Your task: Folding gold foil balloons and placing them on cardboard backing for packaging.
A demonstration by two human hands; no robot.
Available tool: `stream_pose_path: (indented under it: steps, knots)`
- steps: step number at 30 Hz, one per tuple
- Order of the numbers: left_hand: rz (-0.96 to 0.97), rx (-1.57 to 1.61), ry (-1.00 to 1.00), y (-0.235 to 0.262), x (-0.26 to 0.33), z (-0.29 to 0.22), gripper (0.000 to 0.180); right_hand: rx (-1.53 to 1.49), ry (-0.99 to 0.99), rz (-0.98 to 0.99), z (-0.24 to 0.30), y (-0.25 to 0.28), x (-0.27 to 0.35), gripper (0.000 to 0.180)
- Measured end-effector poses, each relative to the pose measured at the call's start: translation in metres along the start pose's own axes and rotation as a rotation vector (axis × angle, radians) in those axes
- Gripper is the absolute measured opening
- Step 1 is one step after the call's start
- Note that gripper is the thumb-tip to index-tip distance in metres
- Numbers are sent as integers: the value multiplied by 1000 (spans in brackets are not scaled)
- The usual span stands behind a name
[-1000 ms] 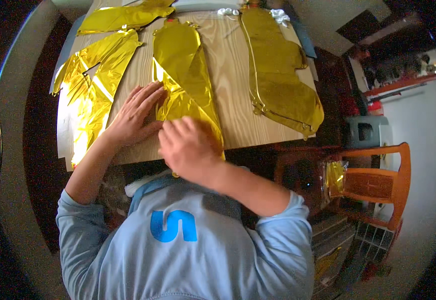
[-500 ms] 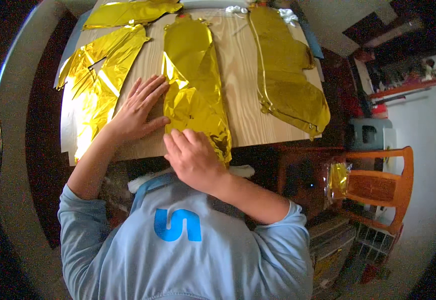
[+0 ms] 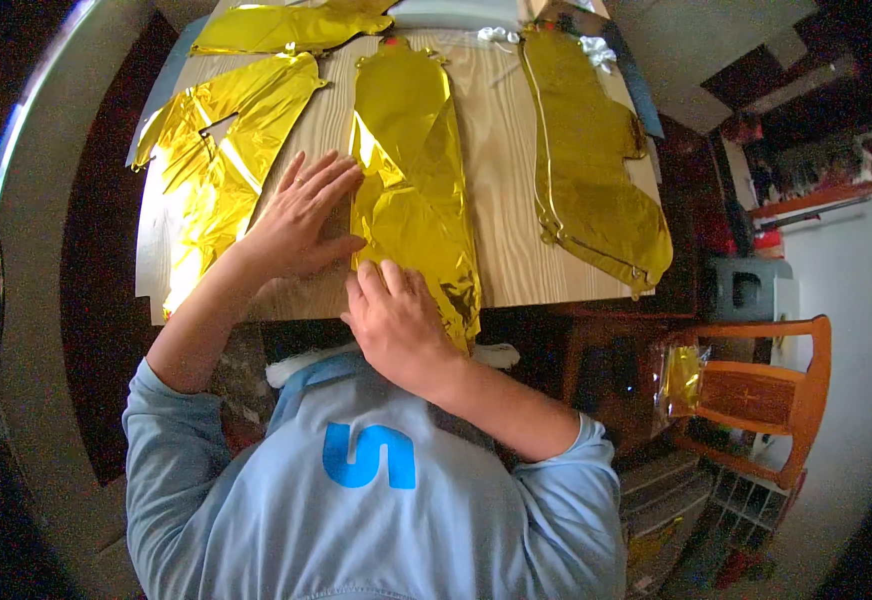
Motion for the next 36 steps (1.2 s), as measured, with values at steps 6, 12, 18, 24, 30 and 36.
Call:
stream_pose_path:
  steps: [6, 12, 18, 24, 30, 36]
  knots:
    - [-27, -134, 44, -12, -17, 2, 56, -87, 30, -56, -2, 3, -1, 45]
    - [-58, -246, 101, -15, -49, 48, 53, -69, 30, -66, -2, 6, -1, 47]
    - [-116, -199, 160, -18, -46, 65, 57, -132, 28, -53, -7, 7, -1, 45]
    - [-66, -93, 101, -10, -35, 8, 68, -177, 37, -50, -14, 5, -1, 43]
    - [41, -105, 215, -28, -34, 38, 89, -132, 127, 49, -10, 9, -6, 39]
    - [-72, 134, 184, -17, -33, 55, 89, -274, 185, -73, -67, 49, -41, 40]
Point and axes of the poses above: each hand's wrist, its own x-axis away from the middle knuckle, its own y-axis out of the back of the hand, z = x × y, the point moved 9 cm from there along -x, towards the middle knuckle, and after that the axes turned 8 degrees about -y, right-handed, at the moved point
